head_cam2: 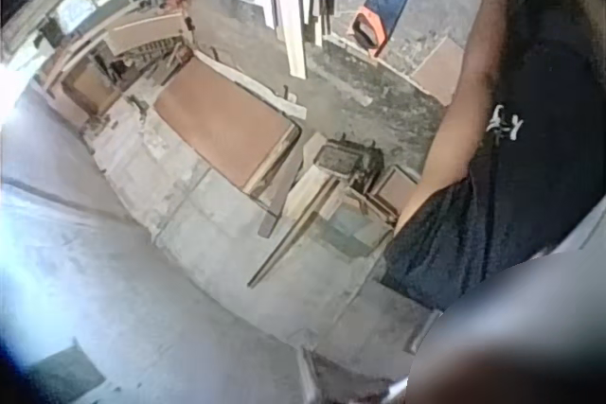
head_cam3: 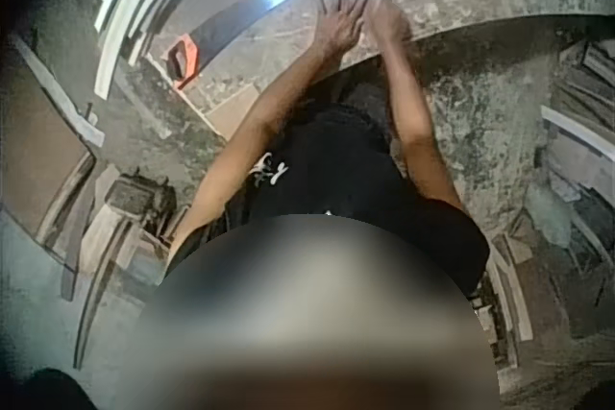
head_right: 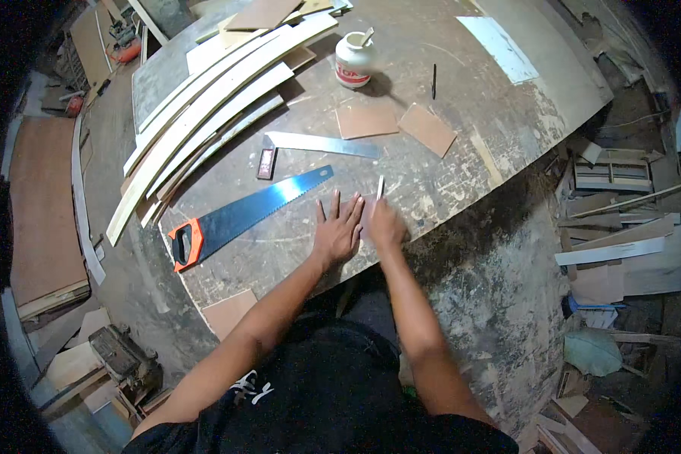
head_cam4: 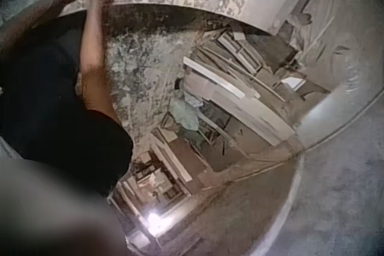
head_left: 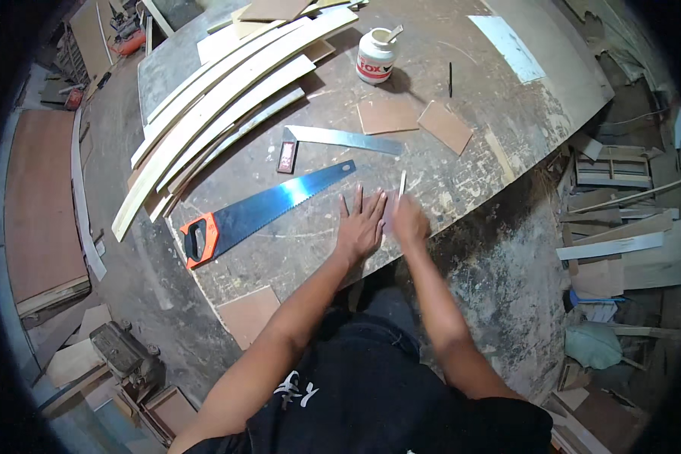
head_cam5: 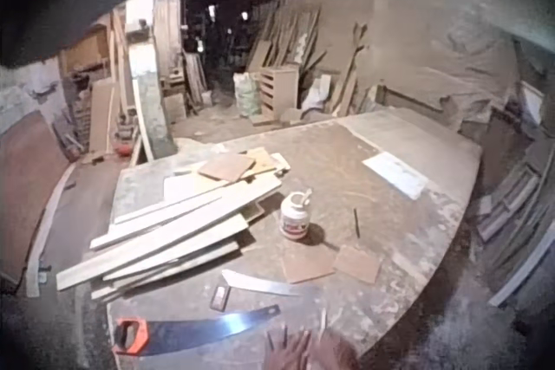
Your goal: Saw a small piece of wood from a larger plank and sand the edges of the cut piece.
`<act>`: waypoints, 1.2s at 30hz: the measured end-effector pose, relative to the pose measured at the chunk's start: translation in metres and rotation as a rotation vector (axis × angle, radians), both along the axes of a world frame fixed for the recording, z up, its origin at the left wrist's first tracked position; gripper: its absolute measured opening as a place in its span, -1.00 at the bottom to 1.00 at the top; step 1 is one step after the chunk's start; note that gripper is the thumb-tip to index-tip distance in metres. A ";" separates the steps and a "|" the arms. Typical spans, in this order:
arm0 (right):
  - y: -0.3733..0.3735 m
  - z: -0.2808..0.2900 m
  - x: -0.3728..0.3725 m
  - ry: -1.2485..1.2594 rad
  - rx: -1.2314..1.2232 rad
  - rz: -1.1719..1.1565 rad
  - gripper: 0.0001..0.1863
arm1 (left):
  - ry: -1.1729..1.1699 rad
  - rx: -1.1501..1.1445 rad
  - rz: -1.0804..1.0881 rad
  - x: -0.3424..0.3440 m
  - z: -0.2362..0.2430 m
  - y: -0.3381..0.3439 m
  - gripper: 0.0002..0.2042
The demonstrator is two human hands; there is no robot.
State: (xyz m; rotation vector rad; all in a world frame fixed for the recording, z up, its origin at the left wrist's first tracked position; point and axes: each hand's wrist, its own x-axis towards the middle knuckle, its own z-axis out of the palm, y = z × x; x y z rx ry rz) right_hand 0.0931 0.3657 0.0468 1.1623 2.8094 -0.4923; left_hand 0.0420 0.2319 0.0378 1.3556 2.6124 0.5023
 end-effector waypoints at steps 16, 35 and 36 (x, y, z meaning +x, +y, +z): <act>-0.044 0.004 0.047 0.045 -0.058 0.026 -0.66 | -0.021 -0.022 -0.061 -0.008 0.012 0.001 -0.44; -0.037 -0.001 0.036 -0.035 -0.038 -0.042 -0.69 | -0.007 -0.033 -0.064 -0.004 0.011 0.007 -0.44; -0.046 -0.002 0.046 -0.077 -0.014 -0.020 -0.69 | -0.004 -0.035 -0.059 -0.006 0.011 0.006 -0.44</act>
